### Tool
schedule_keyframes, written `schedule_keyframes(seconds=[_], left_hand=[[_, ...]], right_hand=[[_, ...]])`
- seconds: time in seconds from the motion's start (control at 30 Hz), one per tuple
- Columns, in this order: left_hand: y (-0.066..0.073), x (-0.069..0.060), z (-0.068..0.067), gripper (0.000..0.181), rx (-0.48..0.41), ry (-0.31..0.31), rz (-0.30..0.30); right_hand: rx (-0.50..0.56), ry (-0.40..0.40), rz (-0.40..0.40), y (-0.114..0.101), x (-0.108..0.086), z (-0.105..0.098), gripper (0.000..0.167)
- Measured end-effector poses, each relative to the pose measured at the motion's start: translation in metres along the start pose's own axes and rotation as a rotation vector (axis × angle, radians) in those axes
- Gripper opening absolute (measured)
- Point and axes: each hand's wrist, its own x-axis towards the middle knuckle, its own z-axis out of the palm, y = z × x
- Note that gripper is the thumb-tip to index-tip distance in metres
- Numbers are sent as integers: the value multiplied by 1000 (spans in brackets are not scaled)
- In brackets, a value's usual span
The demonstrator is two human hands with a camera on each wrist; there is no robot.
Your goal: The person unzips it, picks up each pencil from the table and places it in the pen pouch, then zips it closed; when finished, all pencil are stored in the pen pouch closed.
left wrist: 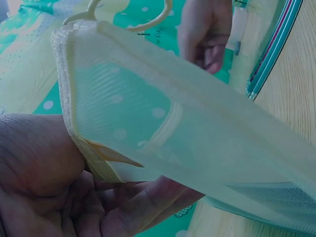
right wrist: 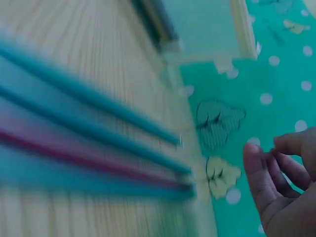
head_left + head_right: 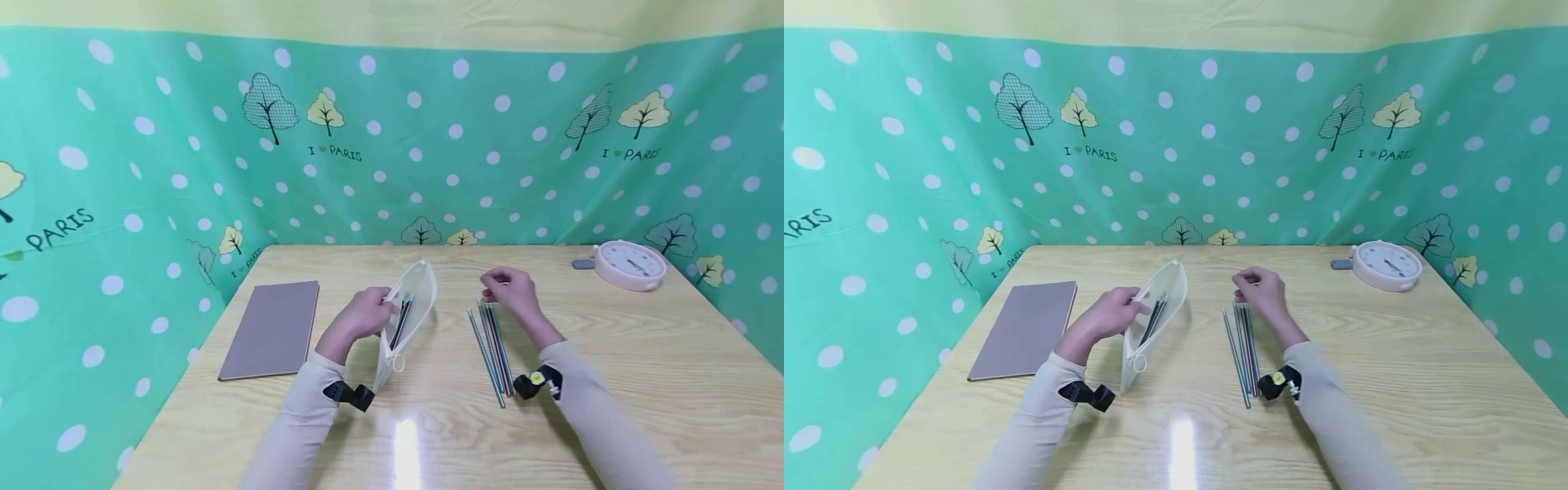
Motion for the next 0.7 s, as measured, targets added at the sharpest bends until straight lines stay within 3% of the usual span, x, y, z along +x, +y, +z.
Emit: schedule_keyframes(seconds=[0.17, 0.3, 0.47, 0.7], left_hand=[[2, 0, 2, 34, 2, 5, -8], [2, 0, 2, 33, 17, 1, -5], [3, -2, 2, 36, 15, -7, -3], [3, -2, 0, 32, 15, -1, -1]], right_hand=[[-290, -148, -10, 11, 7, -27, 36], [-424, -267, 13, 17, 10, -32, 39], [-480, -308, 20, 28, 9, -32, 38], [-457, -339, 17, 30, 9, -27, 37]])
